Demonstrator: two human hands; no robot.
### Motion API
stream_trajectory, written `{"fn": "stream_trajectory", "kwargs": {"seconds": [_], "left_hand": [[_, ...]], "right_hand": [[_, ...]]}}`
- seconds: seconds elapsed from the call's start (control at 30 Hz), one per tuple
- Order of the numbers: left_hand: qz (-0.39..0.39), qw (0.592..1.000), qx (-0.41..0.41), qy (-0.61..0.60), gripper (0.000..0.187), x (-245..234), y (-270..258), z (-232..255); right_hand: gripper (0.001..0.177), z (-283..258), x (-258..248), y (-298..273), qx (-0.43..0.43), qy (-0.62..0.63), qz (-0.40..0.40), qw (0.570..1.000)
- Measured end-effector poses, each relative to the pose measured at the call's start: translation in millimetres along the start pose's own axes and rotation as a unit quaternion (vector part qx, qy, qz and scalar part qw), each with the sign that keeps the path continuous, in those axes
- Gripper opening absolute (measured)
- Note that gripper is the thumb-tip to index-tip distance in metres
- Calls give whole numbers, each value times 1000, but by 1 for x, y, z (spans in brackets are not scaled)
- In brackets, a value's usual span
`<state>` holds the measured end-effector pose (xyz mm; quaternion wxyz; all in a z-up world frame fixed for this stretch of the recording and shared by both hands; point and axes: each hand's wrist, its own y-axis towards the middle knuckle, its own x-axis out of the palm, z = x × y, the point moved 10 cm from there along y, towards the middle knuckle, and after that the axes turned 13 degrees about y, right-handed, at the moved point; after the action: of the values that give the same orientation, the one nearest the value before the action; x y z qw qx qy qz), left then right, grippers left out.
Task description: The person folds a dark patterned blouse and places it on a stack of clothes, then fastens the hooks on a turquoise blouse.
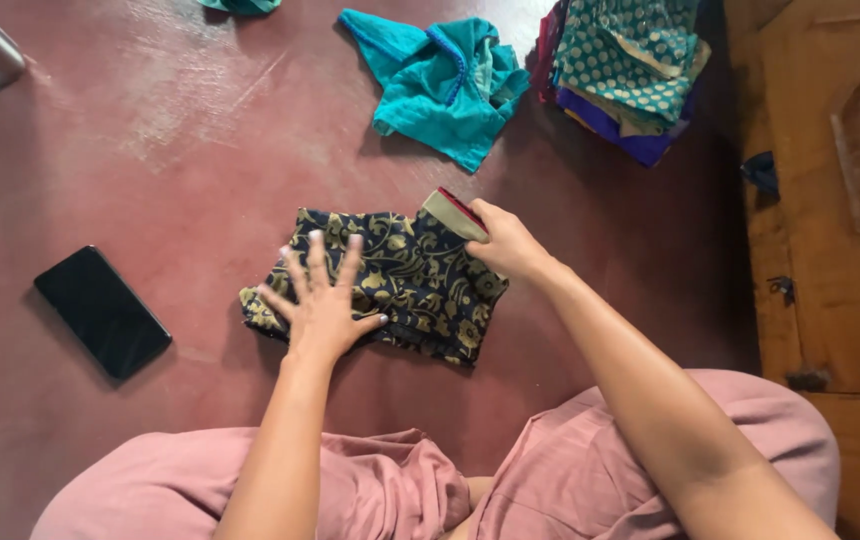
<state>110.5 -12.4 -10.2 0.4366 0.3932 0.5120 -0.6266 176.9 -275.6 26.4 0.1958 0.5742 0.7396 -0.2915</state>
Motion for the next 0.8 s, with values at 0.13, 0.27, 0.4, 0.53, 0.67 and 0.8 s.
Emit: {"fn": "stream_trajectory", "kwargs": {"seconds": [0.13, 0.27, 0.4, 0.53, 0.67, 0.8], "left_hand": [[101, 985, 133, 52, 113, -7, -7, 41], [119, 949, 251, 149, 88, 18, -17, 82], [66, 963, 250, 71, 74, 37, -11, 82], [28, 971, 234, 45, 75, 29, -4, 78], [49, 969, 232, -67, 81, 41, 21, 61], [170, 891, 96, -411, 39, 47, 62, -13]], "right_hand": [[50, -59, 2, -17, -148, -28, 12, 989], [52, -76, 16, -23, -167, -62, -9, 984], [41, -84, 25, -26, -90, -84, -44, 991], [42, -100, 43, -32, -91, -71, -68, 991], [42, -108, 68, -34, -123, 27, -56, 990], [44, -106, 91, -39, -118, 62, -63, 989]]}}
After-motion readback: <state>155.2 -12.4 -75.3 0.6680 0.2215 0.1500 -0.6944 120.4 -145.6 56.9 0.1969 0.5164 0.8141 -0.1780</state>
